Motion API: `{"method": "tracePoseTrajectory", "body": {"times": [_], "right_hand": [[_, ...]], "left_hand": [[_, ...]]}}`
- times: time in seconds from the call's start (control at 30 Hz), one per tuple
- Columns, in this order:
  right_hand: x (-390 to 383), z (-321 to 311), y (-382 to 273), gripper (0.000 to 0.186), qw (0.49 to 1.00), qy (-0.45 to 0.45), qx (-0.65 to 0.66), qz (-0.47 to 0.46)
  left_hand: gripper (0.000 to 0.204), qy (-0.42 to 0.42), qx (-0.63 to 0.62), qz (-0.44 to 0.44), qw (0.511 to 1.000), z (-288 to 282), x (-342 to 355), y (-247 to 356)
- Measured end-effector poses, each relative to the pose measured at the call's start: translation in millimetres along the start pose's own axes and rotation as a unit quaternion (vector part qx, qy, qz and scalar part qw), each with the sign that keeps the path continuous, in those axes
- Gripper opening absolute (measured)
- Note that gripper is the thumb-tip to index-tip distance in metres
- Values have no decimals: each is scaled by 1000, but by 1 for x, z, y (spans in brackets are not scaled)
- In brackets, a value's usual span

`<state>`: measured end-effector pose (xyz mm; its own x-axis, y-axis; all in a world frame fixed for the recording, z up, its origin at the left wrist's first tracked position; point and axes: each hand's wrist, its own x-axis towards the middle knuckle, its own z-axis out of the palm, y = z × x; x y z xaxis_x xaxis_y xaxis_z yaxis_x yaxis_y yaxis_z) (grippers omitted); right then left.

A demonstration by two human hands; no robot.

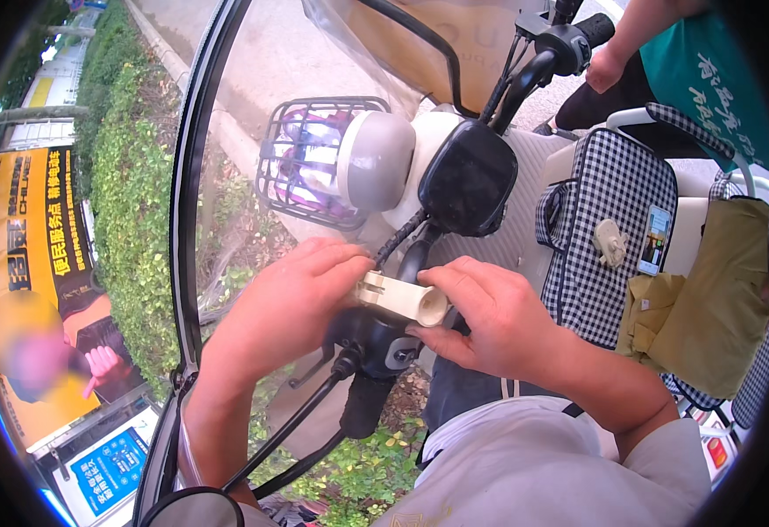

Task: The person manipulates a white plastic handlebar component on a scooter, repeatedly detaching and reattaching it while adjusting the position of the handlebar and mirror. The person also wipes the component with a cloth during the process.

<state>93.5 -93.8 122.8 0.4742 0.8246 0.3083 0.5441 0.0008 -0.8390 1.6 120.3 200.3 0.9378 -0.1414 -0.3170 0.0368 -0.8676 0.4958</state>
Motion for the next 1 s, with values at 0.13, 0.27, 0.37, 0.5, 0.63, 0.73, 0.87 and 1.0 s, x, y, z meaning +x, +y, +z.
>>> {"method": "tracePoseTrajectory", "body": {"times": [0.13, 0.27, 0.37, 0.5, 0.63, 0.73, 0.87, 1.0], "right_hand": [[1, -1, 2, 39, 1000, -15, -20, -5], [6, 2, -2, 40, 999, 0, -28, -19], [9, 3, -5, 41, 999, 6, -22, -24], [0, 12, 2, 40, 999, 33, -7, -30], [2, 14, 5, 38, 998, 41, -9, -40], [14, 7, -4, 38, 999, 7, -32, -38], [11, 5, -2, 37, 998, 12, -34, -42], [4, -3, 6, 48, 998, -15, -44, -40]], "left_hand": [[36, 48, 21, -10, 999, 13, -6, 1], [37, 88, 69, -4, 994, 20, -8, 6], [38, 88, 75, -12, 993, 19, -10, 8], [39, 17, -25, -23, 999, 6, -5, 1], [40, -9, -39, -14, 999, -2, -2, -3], [40, -21, -39, -36, 998, -2, -4, -5], [39, 18, -12, -27, 999, 6, -2, -2], [41, 75, 34, -14, 997, 19, -5, -1]]}}
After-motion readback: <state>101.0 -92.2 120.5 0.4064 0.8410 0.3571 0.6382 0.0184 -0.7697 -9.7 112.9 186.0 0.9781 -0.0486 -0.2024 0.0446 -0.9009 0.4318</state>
